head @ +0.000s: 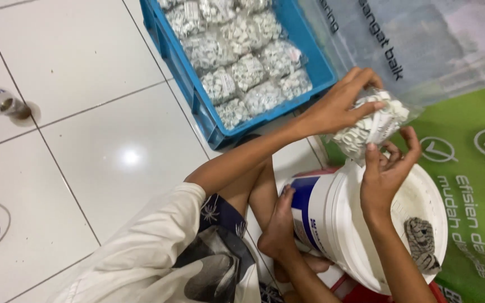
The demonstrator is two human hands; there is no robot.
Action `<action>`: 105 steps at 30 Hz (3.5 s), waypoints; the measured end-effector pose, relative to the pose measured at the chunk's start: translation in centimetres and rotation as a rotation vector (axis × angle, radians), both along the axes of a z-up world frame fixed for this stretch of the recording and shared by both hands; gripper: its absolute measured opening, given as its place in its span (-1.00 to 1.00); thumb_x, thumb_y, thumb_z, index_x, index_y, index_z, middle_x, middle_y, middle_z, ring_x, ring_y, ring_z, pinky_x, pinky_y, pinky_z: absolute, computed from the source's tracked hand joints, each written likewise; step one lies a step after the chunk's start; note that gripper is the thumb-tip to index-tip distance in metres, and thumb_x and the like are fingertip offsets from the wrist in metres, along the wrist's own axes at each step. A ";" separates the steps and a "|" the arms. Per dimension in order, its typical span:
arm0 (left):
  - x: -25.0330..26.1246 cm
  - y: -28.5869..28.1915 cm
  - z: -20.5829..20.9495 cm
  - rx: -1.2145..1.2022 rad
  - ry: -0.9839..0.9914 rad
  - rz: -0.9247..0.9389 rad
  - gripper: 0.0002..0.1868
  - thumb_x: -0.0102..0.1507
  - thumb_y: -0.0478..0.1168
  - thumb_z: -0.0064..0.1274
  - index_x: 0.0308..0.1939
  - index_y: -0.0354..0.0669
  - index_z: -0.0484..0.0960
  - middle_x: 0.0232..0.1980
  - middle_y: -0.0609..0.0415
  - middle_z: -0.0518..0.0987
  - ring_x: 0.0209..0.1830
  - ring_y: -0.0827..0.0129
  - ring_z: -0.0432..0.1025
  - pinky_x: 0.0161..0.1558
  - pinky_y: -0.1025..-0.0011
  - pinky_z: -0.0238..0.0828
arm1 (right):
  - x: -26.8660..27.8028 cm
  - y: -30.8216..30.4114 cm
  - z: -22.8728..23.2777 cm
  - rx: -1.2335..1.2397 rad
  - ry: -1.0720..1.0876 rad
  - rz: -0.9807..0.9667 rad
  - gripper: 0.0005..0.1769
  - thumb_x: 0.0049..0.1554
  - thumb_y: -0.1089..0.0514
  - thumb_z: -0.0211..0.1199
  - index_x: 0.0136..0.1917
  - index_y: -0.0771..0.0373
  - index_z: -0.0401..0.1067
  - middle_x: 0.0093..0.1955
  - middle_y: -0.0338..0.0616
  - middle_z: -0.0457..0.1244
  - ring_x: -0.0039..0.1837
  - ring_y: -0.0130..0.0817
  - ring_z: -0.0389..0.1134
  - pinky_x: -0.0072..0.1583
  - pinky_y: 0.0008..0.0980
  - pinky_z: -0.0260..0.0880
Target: Packing small white plastic components into small transparent plastic bags and organizing them into bins.
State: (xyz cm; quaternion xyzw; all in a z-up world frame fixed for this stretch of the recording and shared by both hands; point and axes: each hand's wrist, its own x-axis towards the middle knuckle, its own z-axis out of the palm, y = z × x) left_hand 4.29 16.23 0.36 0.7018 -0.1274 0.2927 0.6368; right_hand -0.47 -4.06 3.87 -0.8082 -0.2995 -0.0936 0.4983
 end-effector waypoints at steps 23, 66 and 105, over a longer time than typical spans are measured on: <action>8.6 39.8 -19.3 0.065 0.598 0.444 -0.43 0.47 0.10 0.18 0.47 -0.03 0.44 0.33 -0.21 0.68 0.29 -0.18 0.58 0.32 -0.13 0.51 | 17.2 40.9 -22.9 0.167 1.077 0.379 0.13 0.15 0.25 0.58 0.69 0.48 -0.14 0.33 0.36 0.23 0.17 0.21 0.55 0.11 -0.12 0.70; 16.7 51.0 -25.3 0.490 0.680 0.970 -0.53 0.57 0.08 -0.04 0.41 -0.05 0.70 0.34 -0.01 0.69 0.45 0.01 0.47 0.57 -0.16 0.24 | 24.7 63.9 -34.8 -0.004 0.680 -0.151 -0.67 0.26 -0.03 0.26 0.24 -0.10 0.70 0.17 -0.16 0.54 0.38 0.17 0.49 0.42 0.07 0.46; 16.3 50.0 -25.4 0.466 0.801 1.003 -0.60 0.44 0.06 0.18 0.02 -0.22 0.81 -0.04 -0.29 0.72 0.06 -0.27 0.67 0.16 -0.14 0.65 | 21.5 57.8 -28.3 -0.353 0.274 0.332 -0.07 0.30 0.38 0.10 0.86 0.17 -0.09 0.70 0.27 0.06 0.61 0.46 0.20 0.56 0.36 0.28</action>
